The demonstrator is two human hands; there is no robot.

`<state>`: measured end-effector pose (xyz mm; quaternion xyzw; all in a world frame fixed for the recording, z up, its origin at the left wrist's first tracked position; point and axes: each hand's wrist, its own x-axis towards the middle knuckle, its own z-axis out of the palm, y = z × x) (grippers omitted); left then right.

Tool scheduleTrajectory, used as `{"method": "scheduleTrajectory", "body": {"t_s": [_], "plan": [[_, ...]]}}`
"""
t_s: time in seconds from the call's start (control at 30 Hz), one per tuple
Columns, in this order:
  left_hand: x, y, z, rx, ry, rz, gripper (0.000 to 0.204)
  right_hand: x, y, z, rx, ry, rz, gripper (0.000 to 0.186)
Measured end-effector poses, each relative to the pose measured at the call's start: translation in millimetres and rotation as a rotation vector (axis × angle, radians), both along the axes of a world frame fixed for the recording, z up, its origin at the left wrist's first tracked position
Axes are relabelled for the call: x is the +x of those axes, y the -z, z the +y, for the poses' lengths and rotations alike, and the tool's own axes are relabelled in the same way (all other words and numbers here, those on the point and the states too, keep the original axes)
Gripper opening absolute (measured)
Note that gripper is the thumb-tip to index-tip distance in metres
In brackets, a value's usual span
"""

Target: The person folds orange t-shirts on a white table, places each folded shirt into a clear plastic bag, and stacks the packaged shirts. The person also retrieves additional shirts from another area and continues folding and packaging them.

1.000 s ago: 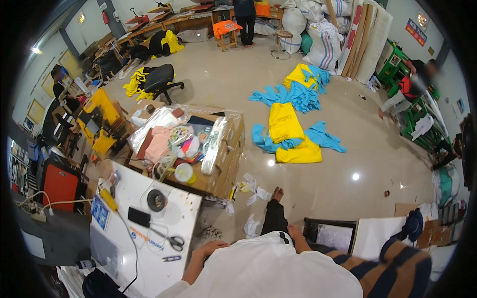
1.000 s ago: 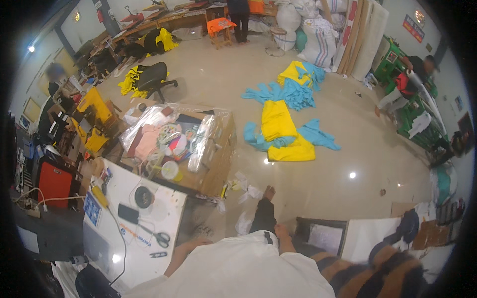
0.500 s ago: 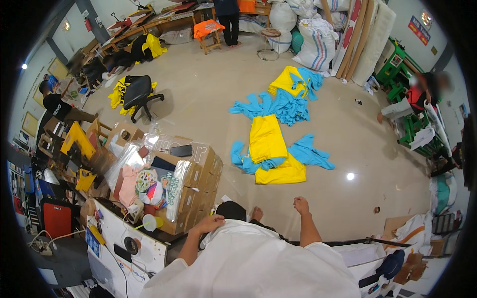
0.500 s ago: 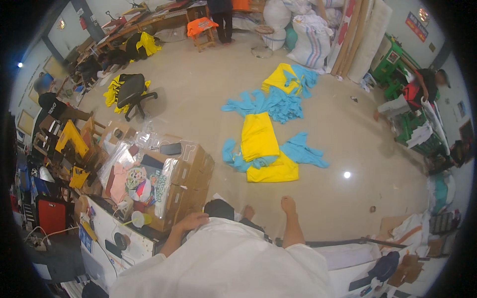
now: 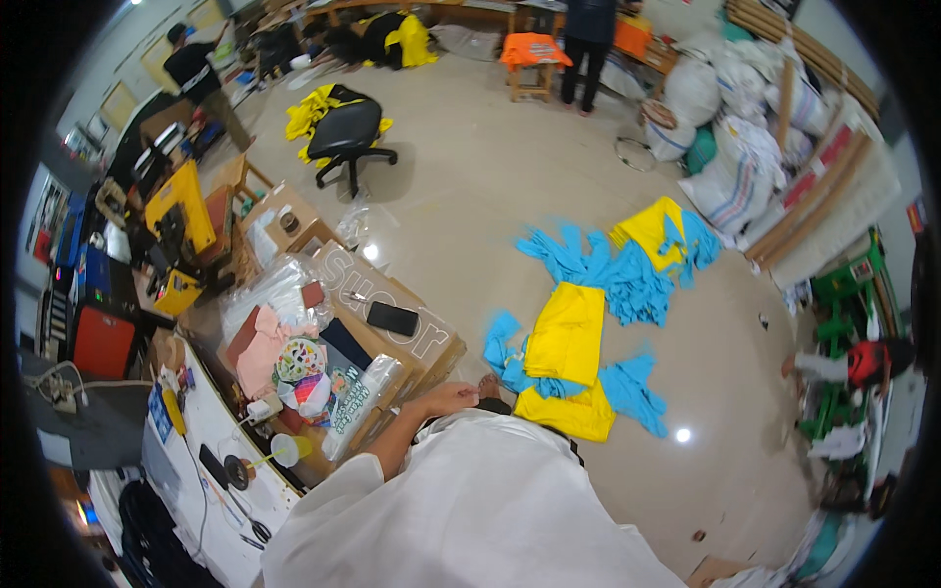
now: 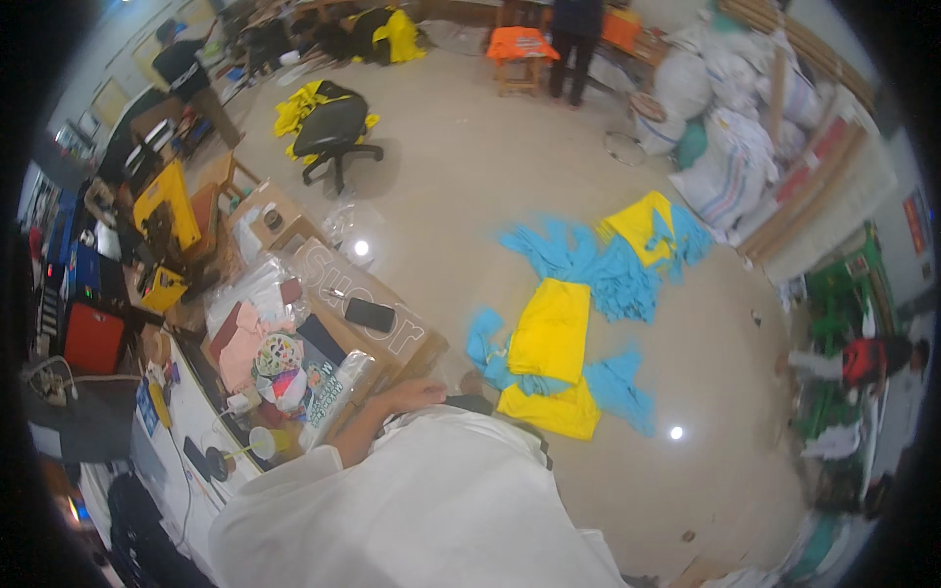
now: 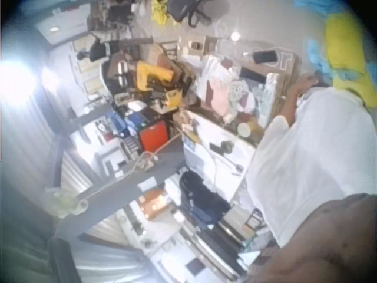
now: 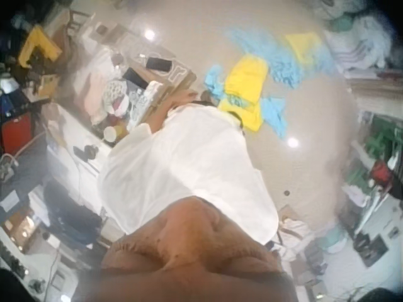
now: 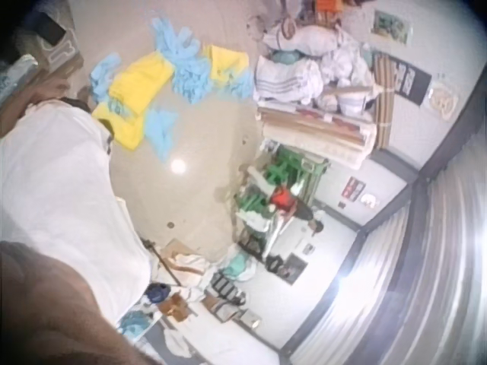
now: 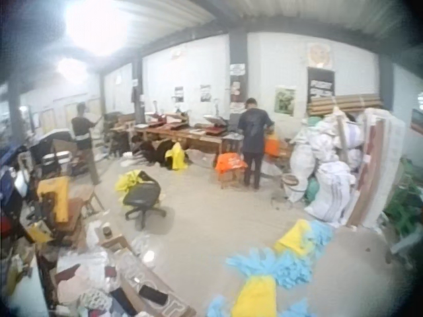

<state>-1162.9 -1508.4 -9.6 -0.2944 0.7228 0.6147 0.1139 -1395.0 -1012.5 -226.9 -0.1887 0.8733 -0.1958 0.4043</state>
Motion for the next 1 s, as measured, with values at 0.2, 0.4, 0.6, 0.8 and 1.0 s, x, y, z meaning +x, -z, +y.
{"method": "scheduleTrajectory", "body": {"t_s": [0.2, 0.4, 0.6, 0.8, 1.0], "plan": [[-14, 41, -53, 0.062, -0.076, 0.030, 0.066, -113, -56, -94, 0.025, -0.041, -0.056, 0.033], [-12, 72, -64, 0.048, -0.089, -0.016, 0.064, -237, -74, -211, 0.044, -0.246, -0.047, 0.033], [-79, 93, -89, 0.144, -0.304, 0.042, 0.046, -329, -23, -371, -0.287, -0.638, 0.053, 0.034], [-186, 133, -177, 0.178, -0.529, -0.055, 0.045, -400, -24, -599, -0.126, -0.745, 0.094, 0.036], [-286, 181, -295, 0.141, -0.675, -0.339, 0.043, -471, -89, -781, -0.309, -0.378, -0.263, 0.036]]}}
